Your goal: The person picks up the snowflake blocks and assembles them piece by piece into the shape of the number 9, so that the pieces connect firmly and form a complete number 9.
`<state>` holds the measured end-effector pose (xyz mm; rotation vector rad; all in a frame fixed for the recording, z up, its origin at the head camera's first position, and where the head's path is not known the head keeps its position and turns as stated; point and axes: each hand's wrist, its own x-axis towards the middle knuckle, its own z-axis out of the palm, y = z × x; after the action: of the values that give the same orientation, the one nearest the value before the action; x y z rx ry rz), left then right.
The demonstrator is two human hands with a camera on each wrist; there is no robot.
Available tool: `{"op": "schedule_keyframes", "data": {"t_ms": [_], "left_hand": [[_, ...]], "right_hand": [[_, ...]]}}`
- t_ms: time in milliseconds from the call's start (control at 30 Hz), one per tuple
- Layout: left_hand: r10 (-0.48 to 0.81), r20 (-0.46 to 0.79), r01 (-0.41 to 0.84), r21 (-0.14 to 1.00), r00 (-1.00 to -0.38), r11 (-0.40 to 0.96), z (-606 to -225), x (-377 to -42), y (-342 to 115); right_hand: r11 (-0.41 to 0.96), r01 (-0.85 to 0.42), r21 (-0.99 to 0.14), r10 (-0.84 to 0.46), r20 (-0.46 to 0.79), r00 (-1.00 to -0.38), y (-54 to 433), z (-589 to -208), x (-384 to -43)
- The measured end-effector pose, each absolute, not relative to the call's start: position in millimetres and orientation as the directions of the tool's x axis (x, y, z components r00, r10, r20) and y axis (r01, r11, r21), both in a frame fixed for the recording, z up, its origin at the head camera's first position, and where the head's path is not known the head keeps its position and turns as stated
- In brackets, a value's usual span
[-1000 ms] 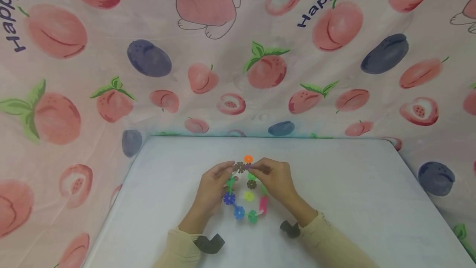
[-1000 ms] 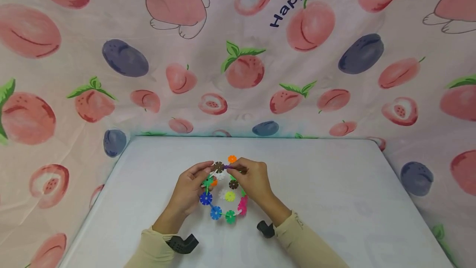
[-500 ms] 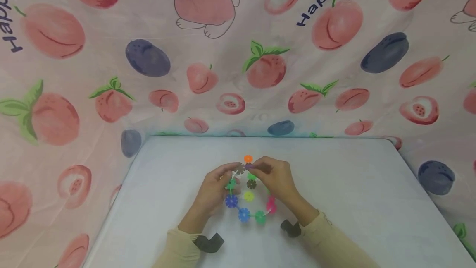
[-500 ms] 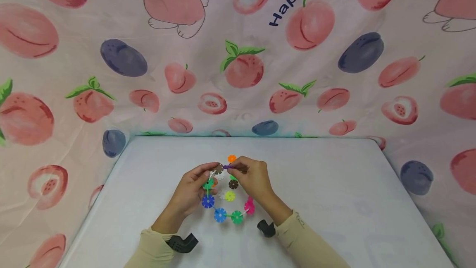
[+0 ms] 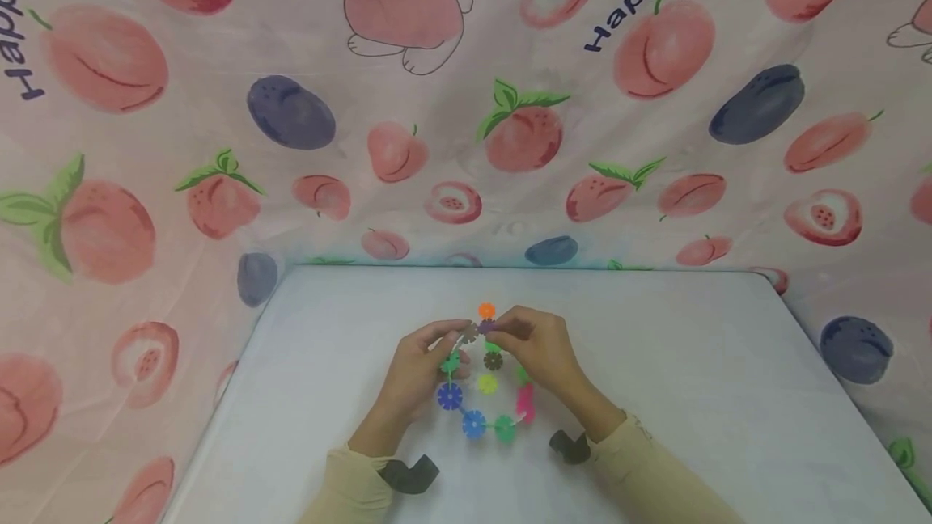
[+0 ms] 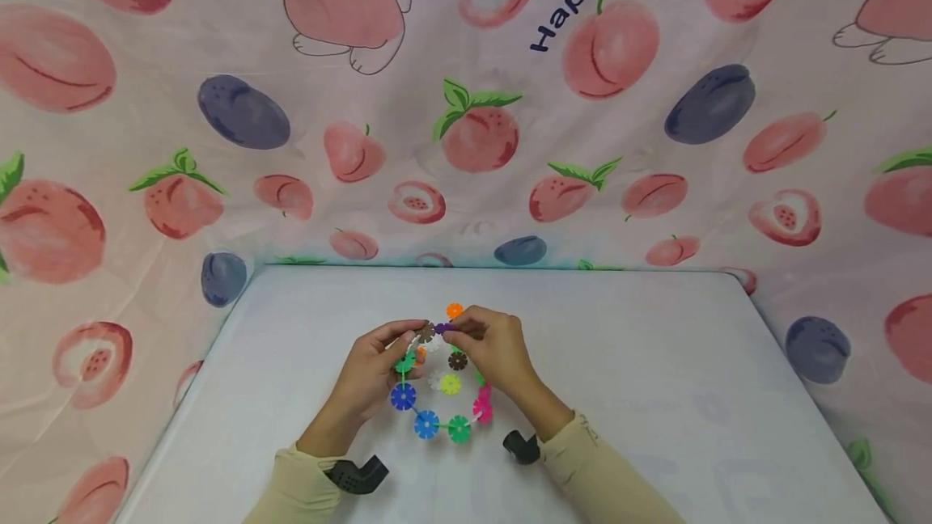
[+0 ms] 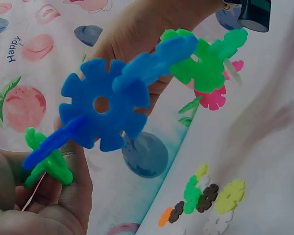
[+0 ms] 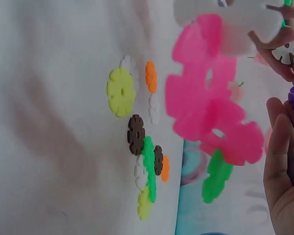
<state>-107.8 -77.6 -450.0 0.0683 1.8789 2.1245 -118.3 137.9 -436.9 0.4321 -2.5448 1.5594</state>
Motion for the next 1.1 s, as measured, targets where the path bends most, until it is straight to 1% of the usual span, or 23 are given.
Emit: {"op": "schedule_keyframes", "data": {"t_ms": [100, 233, 467, 633, 800, 933, 1000, 1100], "left_hand": [[0.249, -0.177, -0.203, 0.976, -0.952, -0.084, -449, -108, -78], [0.241, -0.189, -0.216, 0.972, -0.952, -0.093, -450, -109, -77], [0.215, -0.204, -0.234, 0.964, -0.955, -0.127, -451, -108, -77], [0.224, -0.207, -0.244, 0.957, -0.953, -0.156, -449, -109, -78], [0.261, -0.191, -0.225, 0.968, -0.946, -0.107, -447, -110, -82], [0.291, -0.194, -0.214, 0.976, -0.937, -0.037, -449, -113, -86], [0.288, -0.209, -0.225, 0.974, -0.934, -0.021, -450, -114, -88], [0.284, -0.241, -0.268, 0.962, -0.928, -0.059, -451, -116, -90]], "right_hand": [[0.377, -0.250, -0.892, -0.177, 0.195, -0.965, 138, -436, -119], [0.360, -0.245, -0.900, -0.192, 0.186, -0.964, 138, -435, -121], [0.394, -0.297, -0.870, -0.222, 0.223, -0.949, 136, -433, -120], [0.419, -0.382, -0.824, -0.269, 0.290, -0.919, 133, -430, -119], [0.450, -0.427, -0.784, -0.294, 0.321, -0.900, 133, -431, -121], [0.492, -0.425, -0.759, -0.340, 0.282, -0.897, 139, -435, -126], [0.530, -0.392, -0.752, -0.343, 0.232, -0.910, 145, -436, -130], [0.620, -0.321, -0.716, -0.307, 0.156, -0.939, 154, -442, -141]]}}
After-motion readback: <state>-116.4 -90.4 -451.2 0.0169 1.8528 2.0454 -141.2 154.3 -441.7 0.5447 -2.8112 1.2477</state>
